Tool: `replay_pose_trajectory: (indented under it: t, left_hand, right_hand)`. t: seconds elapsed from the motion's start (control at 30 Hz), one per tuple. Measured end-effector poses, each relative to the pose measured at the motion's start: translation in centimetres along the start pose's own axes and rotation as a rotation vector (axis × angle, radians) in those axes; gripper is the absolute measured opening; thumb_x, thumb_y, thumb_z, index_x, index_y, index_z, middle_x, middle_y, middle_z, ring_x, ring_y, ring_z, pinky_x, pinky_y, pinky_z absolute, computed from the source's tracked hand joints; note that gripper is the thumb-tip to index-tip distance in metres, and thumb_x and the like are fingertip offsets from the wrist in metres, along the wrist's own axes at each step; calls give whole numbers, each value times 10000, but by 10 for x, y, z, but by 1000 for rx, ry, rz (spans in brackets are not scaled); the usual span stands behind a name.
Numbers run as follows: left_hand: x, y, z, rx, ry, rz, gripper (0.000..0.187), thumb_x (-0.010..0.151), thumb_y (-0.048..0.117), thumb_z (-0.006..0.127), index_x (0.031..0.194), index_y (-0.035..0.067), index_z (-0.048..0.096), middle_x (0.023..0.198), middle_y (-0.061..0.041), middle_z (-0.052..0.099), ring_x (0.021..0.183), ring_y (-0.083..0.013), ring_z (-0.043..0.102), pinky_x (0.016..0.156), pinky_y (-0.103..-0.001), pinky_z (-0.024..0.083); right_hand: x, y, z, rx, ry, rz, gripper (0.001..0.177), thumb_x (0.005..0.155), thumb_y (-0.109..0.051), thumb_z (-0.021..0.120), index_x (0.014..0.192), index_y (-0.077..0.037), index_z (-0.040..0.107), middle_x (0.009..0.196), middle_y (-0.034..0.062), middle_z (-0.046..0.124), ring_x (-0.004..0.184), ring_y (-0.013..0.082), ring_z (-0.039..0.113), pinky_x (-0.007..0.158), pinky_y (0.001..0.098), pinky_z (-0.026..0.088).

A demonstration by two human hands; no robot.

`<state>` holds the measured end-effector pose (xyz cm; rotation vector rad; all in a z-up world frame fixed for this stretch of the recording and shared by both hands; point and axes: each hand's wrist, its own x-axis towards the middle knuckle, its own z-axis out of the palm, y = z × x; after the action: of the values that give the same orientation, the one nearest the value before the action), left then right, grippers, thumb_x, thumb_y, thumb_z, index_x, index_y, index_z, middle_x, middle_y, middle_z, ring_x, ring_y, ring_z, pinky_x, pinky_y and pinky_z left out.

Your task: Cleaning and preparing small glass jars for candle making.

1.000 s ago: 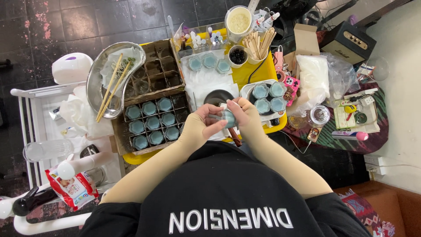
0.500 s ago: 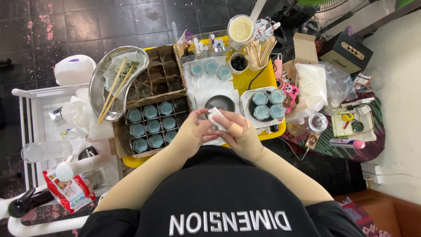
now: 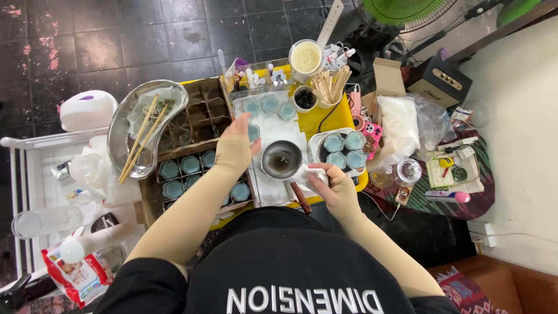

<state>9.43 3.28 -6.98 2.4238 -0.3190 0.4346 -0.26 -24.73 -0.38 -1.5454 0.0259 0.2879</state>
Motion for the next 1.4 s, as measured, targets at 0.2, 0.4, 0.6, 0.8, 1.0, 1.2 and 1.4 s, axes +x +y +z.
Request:
replay_pose_trajectory:
  t: [0.2, 0.4, 0.6, 0.8, 1.0, 1.2, 1.4]
  left_hand:
    - [35, -34, 58, 281, -369, -298, 911, 789, 314, 831, 1495, 98, 297, 1133, -205, 650, 971, -386, 673, 799, -495, 551]
    - [39, -15, 41, 443, -480, -315, 1068, 783, 380, 833, 1560, 63, 173, 1106, -191, 644, 949, -347, 671, 753, -471, 549]
    - [0, 7, -36, 211, -208, -230, 512, 849, 347, 794, 1255, 115, 586, 1117, -131, 661, 1013, -355, 645, 846, -476, 521]
    - [-69, 45, -89, 309, -515, -313, 402, 769, 438, 817, 993, 132, 684, 1074, -115, 592, 1048, -340, 583, 908, -485, 472]
    - [-100, 53, -70, 573, -543, -346, 561, 683, 505, 852, 1044, 115, 671, 1141, -100, 520, 1094, -292, 501, 883, -466, 381]
    - [-94, 55, -56, 594, -524, -389, 636, 664, 530, 862, 1061, 72, 670, 1170, -114, 497, 1118, -292, 470, 860, -464, 360]
    - [-91, 58, -45, 637, -649, -420, 622, 719, 536, 849, 1063, 36, 711, 1230, -143, 484, 1169, -319, 427, 887, -480, 334]
  right_hand:
    - [-4, 3, -8, 56, 15, 38, 228, 1015, -113, 644, 1218, -18, 690, 984, -9, 695, 872, 30, 592, 758, 183, 466]
    - [-3, -11, 0, 124, -15, 115, 322, 928, -66, 689, 1242, -17, 633, 1044, 35, 716, 937, 70, 673, 833, 224, 541]
    - [3, 6, 1, 83, 1, 114, 434, 928, -4, 717, 1340, -12, 581, 1081, 86, 693, 965, 105, 640, 846, 259, 511]
    - [15, 7, 9, 171, -42, 113, 376, 918, -33, 684, 1278, -33, 573, 1118, 65, 721, 1022, 121, 693, 895, 273, 559]
    - [17, 2, 16, 44, -99, 98, 343, 938, -60, 705, 1263, -8, 605, 1081, 77, 733, 994, 121, 686, 872, 267, 552]
    - [11, 7, 11, 39, -95, 92, 360, 933, -72, 706, 1272, -15, 598, 1108, 76, 732, 1011, 116, 691, 888, 264, 555]
    - [4, 9, 5, 119, -64, 77, 357, 937, -63, 701, 1269, -7, 585, 1130, 77, 723, 1038, 126, 688, 912, 273, 549]
